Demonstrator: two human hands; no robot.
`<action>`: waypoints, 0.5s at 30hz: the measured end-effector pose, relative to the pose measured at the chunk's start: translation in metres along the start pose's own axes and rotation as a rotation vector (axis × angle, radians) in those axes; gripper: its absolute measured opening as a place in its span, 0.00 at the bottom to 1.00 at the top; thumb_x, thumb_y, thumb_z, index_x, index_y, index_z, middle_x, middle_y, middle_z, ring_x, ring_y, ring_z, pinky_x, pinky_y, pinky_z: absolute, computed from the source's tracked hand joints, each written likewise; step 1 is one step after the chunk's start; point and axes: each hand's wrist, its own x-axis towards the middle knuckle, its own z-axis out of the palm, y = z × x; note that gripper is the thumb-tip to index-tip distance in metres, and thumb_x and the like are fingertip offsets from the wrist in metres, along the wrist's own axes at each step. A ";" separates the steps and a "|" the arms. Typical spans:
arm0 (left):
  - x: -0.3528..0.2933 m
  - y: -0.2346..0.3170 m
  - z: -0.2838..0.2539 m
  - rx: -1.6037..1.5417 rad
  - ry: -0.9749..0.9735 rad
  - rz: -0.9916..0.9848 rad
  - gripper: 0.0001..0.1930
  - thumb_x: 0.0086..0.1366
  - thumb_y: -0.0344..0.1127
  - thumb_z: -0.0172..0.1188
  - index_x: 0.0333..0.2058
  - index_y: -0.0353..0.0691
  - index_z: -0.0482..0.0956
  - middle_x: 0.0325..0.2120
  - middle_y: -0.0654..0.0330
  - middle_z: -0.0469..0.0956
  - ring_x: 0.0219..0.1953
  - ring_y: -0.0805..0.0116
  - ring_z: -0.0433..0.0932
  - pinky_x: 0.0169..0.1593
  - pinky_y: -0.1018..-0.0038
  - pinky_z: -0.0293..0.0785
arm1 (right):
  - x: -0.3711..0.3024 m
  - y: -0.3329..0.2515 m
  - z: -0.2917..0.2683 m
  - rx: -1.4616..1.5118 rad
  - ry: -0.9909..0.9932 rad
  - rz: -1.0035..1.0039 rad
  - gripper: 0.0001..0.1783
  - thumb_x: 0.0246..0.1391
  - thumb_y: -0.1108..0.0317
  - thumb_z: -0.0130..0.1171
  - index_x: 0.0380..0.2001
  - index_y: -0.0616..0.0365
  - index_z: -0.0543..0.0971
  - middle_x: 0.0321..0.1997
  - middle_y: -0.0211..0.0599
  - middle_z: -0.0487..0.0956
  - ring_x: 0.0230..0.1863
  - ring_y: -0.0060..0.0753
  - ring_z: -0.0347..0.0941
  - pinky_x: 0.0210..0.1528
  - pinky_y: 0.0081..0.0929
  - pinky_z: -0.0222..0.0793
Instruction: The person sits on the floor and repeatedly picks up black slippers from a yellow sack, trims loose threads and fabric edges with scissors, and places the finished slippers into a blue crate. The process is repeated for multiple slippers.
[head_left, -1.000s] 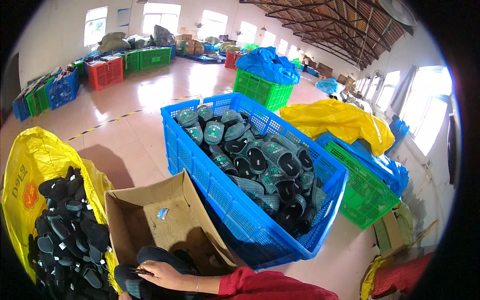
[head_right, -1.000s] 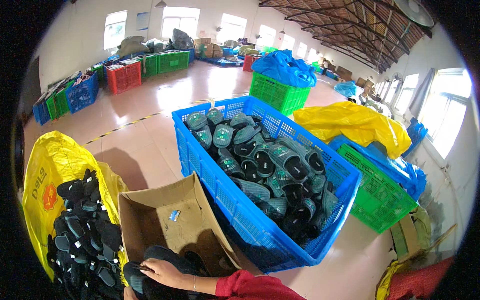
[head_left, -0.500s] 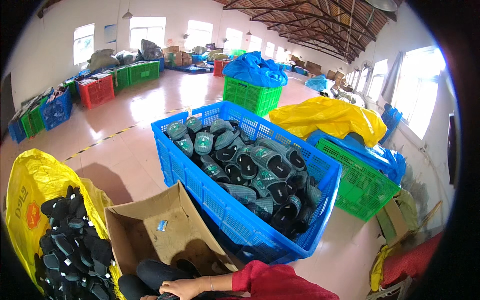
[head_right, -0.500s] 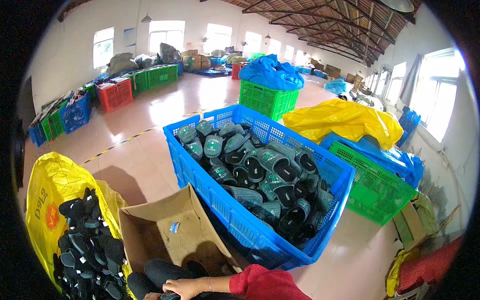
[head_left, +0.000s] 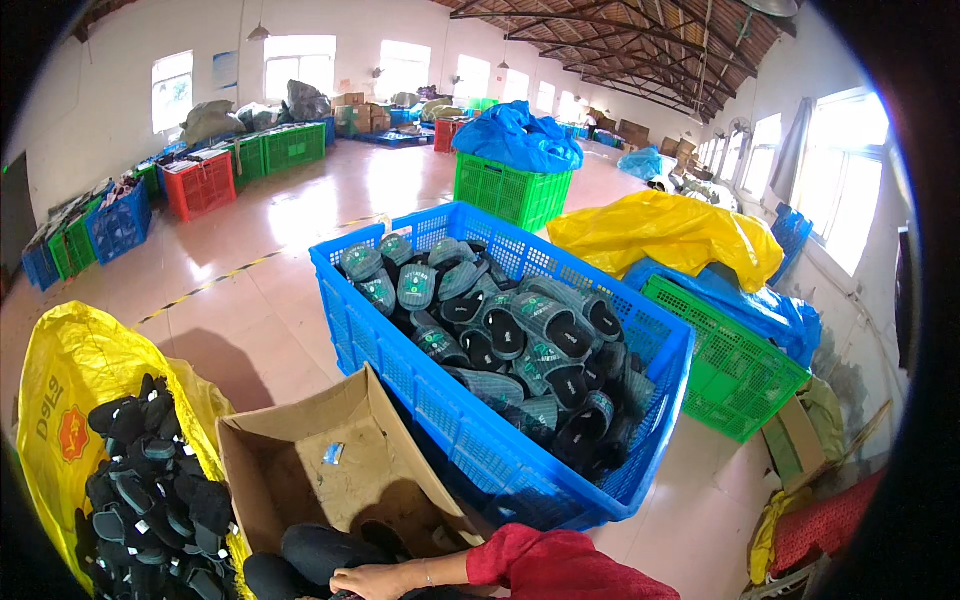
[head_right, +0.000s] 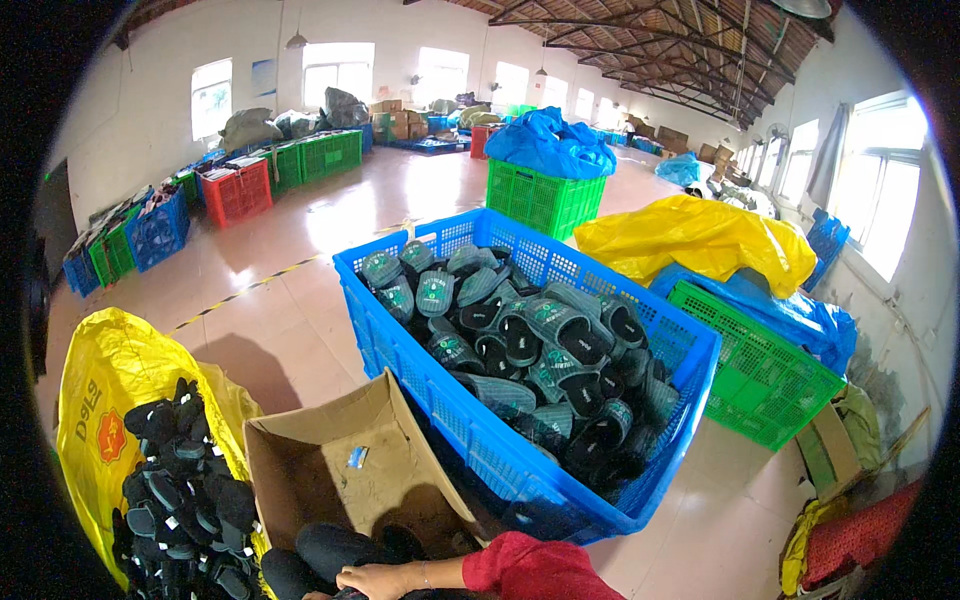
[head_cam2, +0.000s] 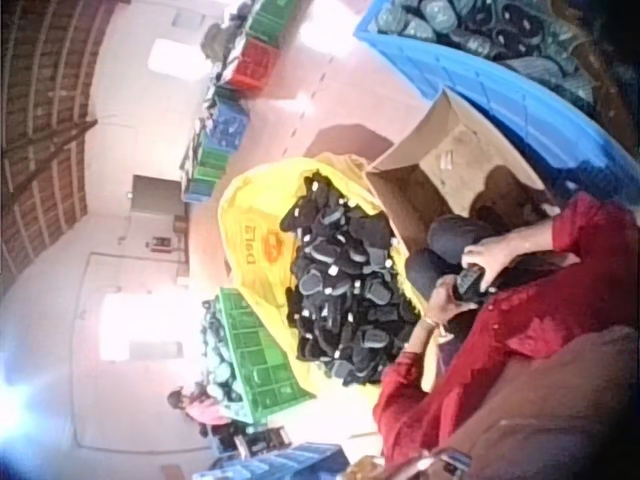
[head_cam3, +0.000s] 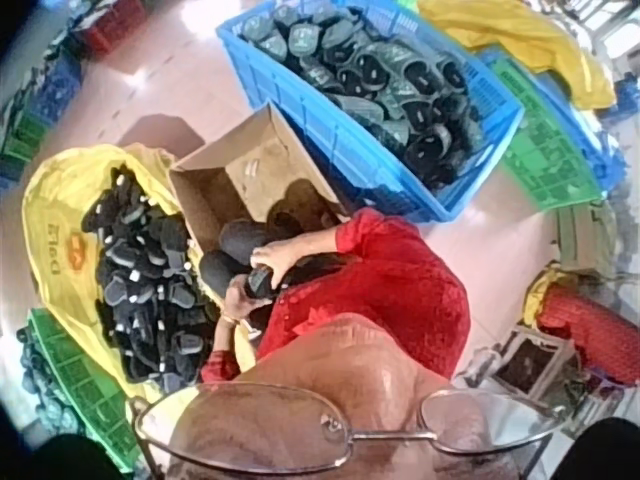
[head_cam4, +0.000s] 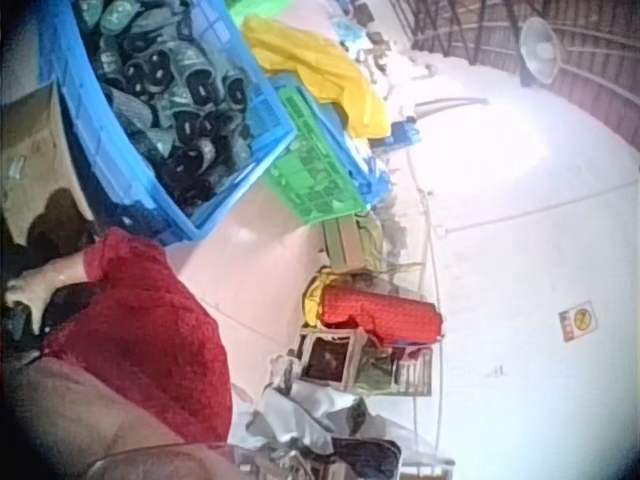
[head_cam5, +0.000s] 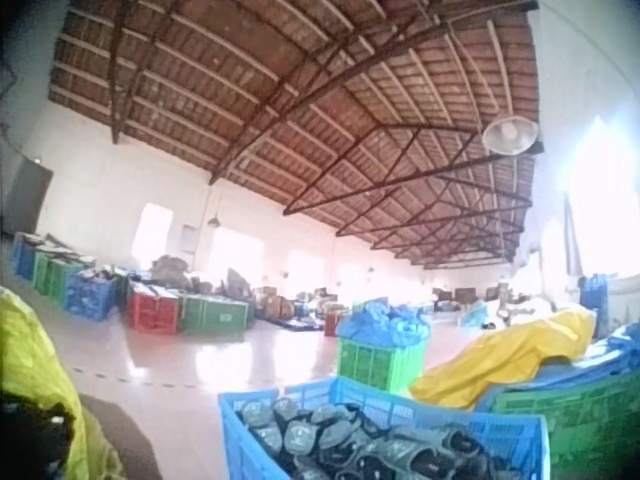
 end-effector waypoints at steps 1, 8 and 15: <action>0.000 0.002 0.004 0.046 0.017 0.034 0.37 0.34 0.50 0.80 0.40 0.34 0.75 0.33 0.49 0.76 0.40 0.49 0.74 0.47 0.61 0.71 | -0.003 0.003 0.003 0.007 -0.002 -0.016 0.40 0.31 0.45 0.75 0.44 0.54 0.70 0.43 0.46 0.71 0.44 0.53 0.72 0.44 0.44 0.70; 0.003 0.010 0.019 0.225 0.129 0.130 0.31 0.35 0.49 0.77 0.33 0.34 0.73 0.30 0.45 0.74 0.36 0.42 0.71 0.42 0.56 0.69 | -0.002 0.003 -0.001 0.066 0.006 -0.079 0.31 0.36 0.53 0.71 0.40 0.56 0.69 0.39 0.42 0.68 0.38 0.51 0.71 0.37 0.43 0.68; -0.005 0.017 0.025 0.191 0.223 0.152 0.27 0.39 0.38 0.72 0.37 0.32 0.73 0.30 0.46 0.71 0.37 0.42 0.69 0.42 0.55 0.68 | -0.009 -0.012 0.000 -0.005 0.190 -0.072 0.28 0.30 0.56 0.71 0.36 0.52 0.71 0.33 0.40 0.70 0.31 0.50 0.72 0.30 0.43 0.69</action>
